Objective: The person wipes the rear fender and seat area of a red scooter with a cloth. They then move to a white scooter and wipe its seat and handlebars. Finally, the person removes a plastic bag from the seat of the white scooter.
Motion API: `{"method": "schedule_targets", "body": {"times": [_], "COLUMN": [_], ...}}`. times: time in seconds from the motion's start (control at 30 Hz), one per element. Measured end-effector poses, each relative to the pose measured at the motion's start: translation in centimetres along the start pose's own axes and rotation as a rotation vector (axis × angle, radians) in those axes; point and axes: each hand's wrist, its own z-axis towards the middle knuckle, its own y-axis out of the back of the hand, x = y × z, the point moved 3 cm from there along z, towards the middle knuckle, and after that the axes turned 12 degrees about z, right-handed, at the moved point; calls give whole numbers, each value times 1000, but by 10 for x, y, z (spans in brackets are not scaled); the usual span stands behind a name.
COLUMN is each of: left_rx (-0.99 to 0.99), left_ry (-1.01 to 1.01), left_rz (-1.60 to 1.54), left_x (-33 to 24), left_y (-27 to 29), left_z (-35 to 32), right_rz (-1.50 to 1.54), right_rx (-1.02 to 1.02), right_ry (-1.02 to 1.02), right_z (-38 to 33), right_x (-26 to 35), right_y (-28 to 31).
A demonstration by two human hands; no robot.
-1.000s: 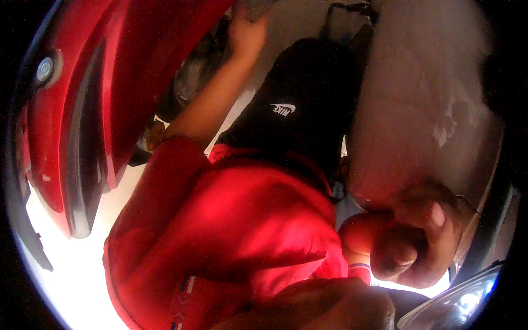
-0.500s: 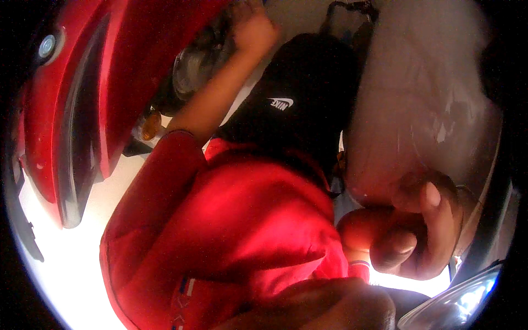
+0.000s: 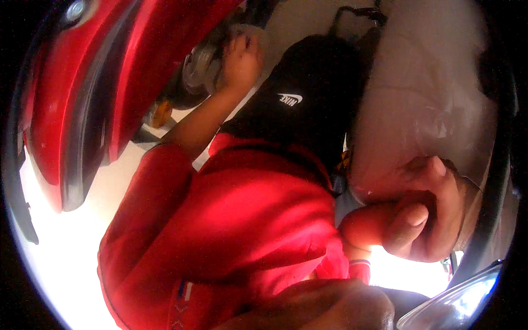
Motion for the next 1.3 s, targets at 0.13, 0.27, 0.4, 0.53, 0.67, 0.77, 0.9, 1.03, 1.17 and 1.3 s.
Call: {"method": "schedule_targets", "body": {"times": [0.13,0.27,0.4,0.53,0.67,0.77,0.9,1.03,1.17,1.3], "left_rx": [93,209,250,369,354,206,4,32,-15,14], "left_ry": [20,-42,-139,199,560,700,463,118,59,94], "left_rz": [-64,-18,30,-138,-210,-367,-491,-291,-178,-137], "left_x": [18,39,62,93,119,111,96,78,92,101], "left_y": [22,47,59,31,-5,6,26,43,38,30], "left_z": [-32,-80,-114,-149,-150,-127,-89,-81,-100,-119], "right_rz": [5,135,141,233,301,157,126,35,58,199], "right_rx": [-164,-181,-248,-222,-80,-65,-82,-114,-30,-112], "right_ry": [255,51,7,64,58,38,36,45,53,61], "right_z": [-7,-2,-2,-5,-2,-2,1,8,12,2], "right_x": [-7,1,3,-7,-7,-6,-6,-3,-3,-2], "right_y": [-1,-3,-8,-7,2,-2,-4,-8,-3,-6]}}
